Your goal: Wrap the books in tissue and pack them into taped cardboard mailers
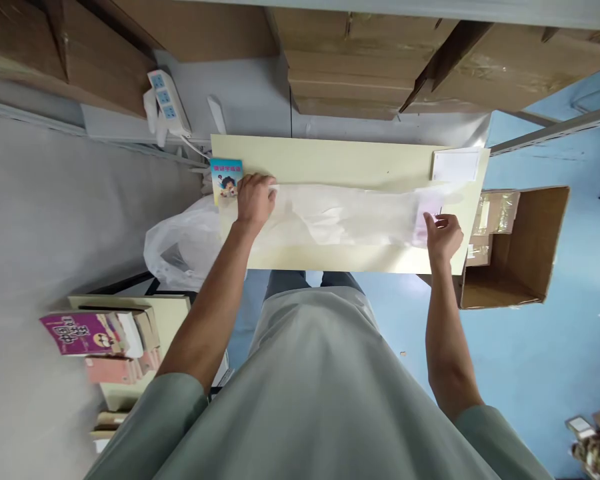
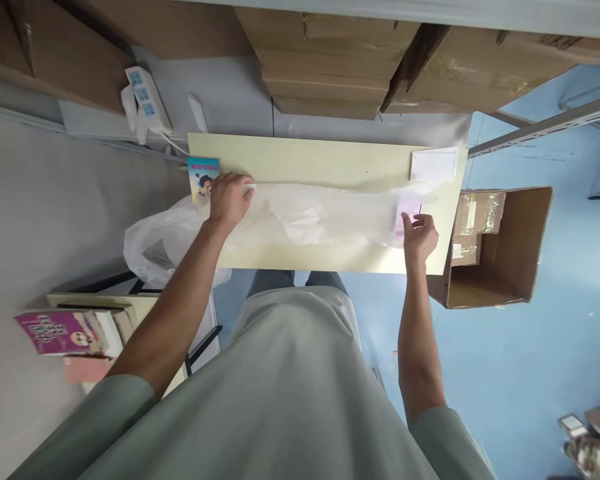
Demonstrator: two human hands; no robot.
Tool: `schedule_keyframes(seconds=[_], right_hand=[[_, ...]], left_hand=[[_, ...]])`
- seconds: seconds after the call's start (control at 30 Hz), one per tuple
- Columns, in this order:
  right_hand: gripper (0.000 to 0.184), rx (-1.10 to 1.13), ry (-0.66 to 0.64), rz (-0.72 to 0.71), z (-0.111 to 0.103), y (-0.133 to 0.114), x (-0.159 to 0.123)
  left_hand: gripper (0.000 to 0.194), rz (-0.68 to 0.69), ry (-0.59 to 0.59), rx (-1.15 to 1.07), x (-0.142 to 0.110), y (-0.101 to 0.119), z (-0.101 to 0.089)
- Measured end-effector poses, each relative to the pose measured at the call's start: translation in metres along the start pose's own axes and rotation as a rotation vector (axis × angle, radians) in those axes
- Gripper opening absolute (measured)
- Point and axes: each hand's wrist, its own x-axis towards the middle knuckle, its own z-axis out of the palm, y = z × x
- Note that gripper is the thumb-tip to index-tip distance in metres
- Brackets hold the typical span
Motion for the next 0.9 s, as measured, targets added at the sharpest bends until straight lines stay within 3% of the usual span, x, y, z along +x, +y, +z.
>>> schedule_keyframes(seconds=[0.07,0.13,0.23,0.33,0.4,0.47,0.53,0.6,0.73,0.9], right_hand=[[0.056,-0.027,0.128,-0.068,0.005,-0.006,-0.006],[0.055,-0.007,0.163,-0.199,0.014,-0.025,-0.018],[0.048,0.064,-0.072,-0.45,0.045,-0.078,-0.052],[0.054,0.058,-0.337,-0.677,0.094,-0.144,-0.096],[0.062,0.042,-0.458,-0.756,0.126,-0.178,-0.12],[0.071,0.033,-0.528,-0.789,0.146,-0.195,-0.134],[0.075,0.008,-0.567,-0.817,0.151,-0.194,-0.135],[0.076,-0.034,-0.56,-0.805,0.145,-0.178,-0.127],[0.08,-0.078,-0.423,-0.643,0.122,-0.132,-0.107],[0.083,-0.115,-0.36,-0.558,0.114,-0.111,-0.101]], left_hand=[[0.048,-0.03,0.113,-0.026,-0.013,0.013,0.008],[0.056,-0.047,0.172,-0.042,-0.029,0.03,0.022],[0.068,-0.035,0.131,-0.068,-0.049,0.056,0.051],[0.082,-0.013,0.084,-0.102,-0.059,0.073,0.082],[0.08,-0.024,0.064,-0.121,-0.06,0.074,0.096],[0.075,-0.018,0.025,-0.134,-0.06,0.066,0.101],[0.075,0.016,-0.026,-0.13,-0.06,0.049,0.097],[0.079,0.027,-0.048,-0.108,-0.062,0.028,0.088],[0.086,-0.068,0.016,-0.076,-0.074,-0.014,0.07],[0.089,-0.133,0.044,-0.126,-0.084,-0.035,0.064]])
